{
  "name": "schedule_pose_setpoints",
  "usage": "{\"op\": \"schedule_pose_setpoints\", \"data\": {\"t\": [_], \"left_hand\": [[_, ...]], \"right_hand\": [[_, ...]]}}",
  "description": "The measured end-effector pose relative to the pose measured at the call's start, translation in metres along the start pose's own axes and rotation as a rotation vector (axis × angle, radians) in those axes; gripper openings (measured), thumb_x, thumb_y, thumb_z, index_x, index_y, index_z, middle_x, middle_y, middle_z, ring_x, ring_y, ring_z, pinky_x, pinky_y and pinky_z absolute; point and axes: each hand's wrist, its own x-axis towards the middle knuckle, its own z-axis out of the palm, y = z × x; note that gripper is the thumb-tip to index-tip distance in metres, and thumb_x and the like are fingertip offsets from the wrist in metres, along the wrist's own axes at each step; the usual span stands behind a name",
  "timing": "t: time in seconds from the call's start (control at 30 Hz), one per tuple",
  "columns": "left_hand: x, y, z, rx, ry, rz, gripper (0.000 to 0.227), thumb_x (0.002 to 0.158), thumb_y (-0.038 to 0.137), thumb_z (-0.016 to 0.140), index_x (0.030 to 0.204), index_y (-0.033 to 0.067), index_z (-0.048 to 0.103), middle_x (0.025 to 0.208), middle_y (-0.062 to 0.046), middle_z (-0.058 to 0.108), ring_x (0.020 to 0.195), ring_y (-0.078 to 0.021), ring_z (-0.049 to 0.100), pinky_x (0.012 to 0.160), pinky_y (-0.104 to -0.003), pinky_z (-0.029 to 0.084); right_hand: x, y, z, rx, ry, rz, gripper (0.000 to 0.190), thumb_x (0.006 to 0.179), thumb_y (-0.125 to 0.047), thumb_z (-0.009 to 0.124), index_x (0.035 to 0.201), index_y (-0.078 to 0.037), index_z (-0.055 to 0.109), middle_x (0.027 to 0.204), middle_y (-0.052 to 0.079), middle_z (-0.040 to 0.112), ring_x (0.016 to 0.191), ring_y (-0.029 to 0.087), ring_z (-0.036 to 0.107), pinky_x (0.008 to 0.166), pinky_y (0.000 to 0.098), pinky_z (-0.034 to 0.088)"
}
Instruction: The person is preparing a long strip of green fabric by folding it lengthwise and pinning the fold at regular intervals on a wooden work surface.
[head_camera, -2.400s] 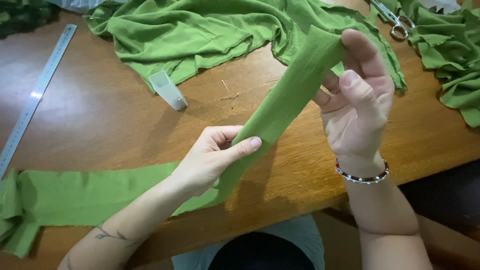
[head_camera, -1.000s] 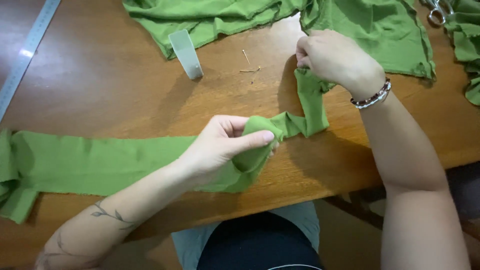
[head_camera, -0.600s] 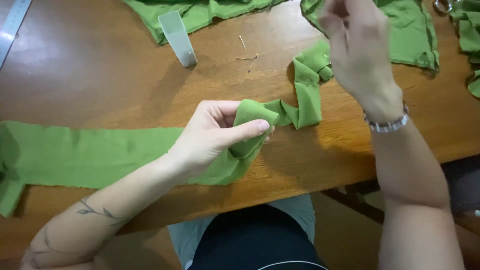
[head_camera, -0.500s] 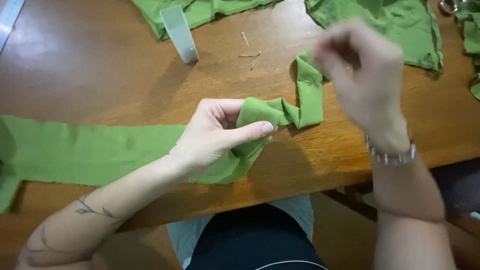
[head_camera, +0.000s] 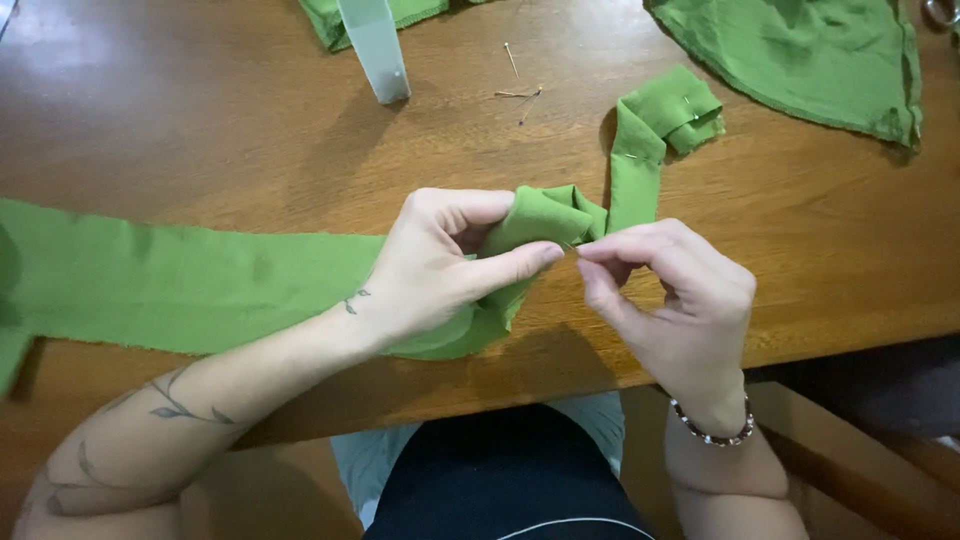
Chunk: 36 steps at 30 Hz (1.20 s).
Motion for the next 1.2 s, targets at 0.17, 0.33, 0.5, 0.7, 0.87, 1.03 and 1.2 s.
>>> {"op": "schedule_pose_setpoints", "data": {"t": [0.17,0.33,0.5,0.7,0.87,1.03,1.2], "left_hand": [[-0.001,0.0,-0.001,0.12,0.017,0.046,0.016,0.093,0.014,0.072,0.104,0.0027,0.075,0.07,0.006,0.056,0.066,-0.0024,0.046,0.057,-0.02,0.042],[0.0,-0.004,-0.001,0.369,0.023,0.136,0.019,0.092,0.015,0.074,0.077,0.0086,0.065,0.068,0.008,0.035,0.065,-0.0056,0.029,0.055,-0.022,0.026],[0.001,-0.003,0.001,-0.037,-0.027,-0.002,0.024,0.094,0.016,0.07,0.112,0.0008,0.073,0.089,0.005,0.068,0.077,-0.0017,0.055,0.066,-0.019,0.048],[0.005,-0.002,-0.001,-0.226,0.013,-0.241,0.025,0.093,0.023,0.067,0.103,0.0011,0.075,0.087,-0.002,0.075,0.074,-0.0047,0.064,0.065,-0.019,0.052],[0.004,-0.007,-0.002,-0.244,-0.028,-0.229,0.02,0.096,0.024,0.066,0.096,0.0049,0.072,0.078,0.004,0.065,0.068,-0.0021,0.055,0.059,-0.019,0.044],[0.004,-0.002,-0.003,-0.222,-0.087,-0.261,0.021,0.096,0.025,0.065,0.088,0.0057,0.07,0.07,0.005,0.061,0.058,-0.0029,0.05,0.053,-0.019,0.039],[0.004,-0.008,-0.001,-0.293,-0.125,-0.325,0.023,0.096,0.021,0.066,0.105,0.0014,0.074,0.086,0.001,0.072,0.073,-0.0044,0.061,0.068,-0.019,0.05]], "right_hand": [[0.003,-0.004,0.001,-0.034,-0.004,-0.003,0.011,0.087,0.014,0.074,0.091,0.004,0.071,0.086,0.014,0.07,0.069,0.016,0.063,0.069,0.0253,0.053],[0.003,-0.006,0.003,-0.047,-0.002,0.005,0.012,0.085,0.015,0.075,0.089,0.004,0.072,0.085,0.013,0.071,0.068,0.015,0.064,0.069,0.0243,0.055],[-0.01,0.006,0.009,0.091,0.076,0.149,0.022,0.088,0.006,0.08,0.096,0.003,0.06,0.09,0.013,0.068,0.08,0.015,0.068,0.076,0.022,0.059],[-0.014,0.017,0.008,0.263,0.08,0.138,0.037,0.092,0.007,0.072,0.096,-0.004,0.037,0.09,0.02,0.066,0.082,0.022,0.069,0.077,0.0257,0.056],[-0.015,0.019,0.009,0.293,0.06,0.168,0.04,0.092,0.007,0.07,0.094,-0.007,0.032,0.09,0.019,0.065,0.083,0.021,0.067,0.081,0.0271,0.055],[-0.013,0.018,0.007,0.298,0.029,0.153,0.04,0.093,0.004,0.069,0.093,-0.008,0.031,0.088,0.018,0.065,0.081,0.021,0.067,0.077,0.0268,0.056],[-0.016,0.02,0.01,0.382,0.035,0.156,0.039,0.093,0.003,0.068,0.095,-0.009,0.03,0.088,0.017,0.062,0.084,0.021,0.064,0.08,0.0269,0.051]]}}
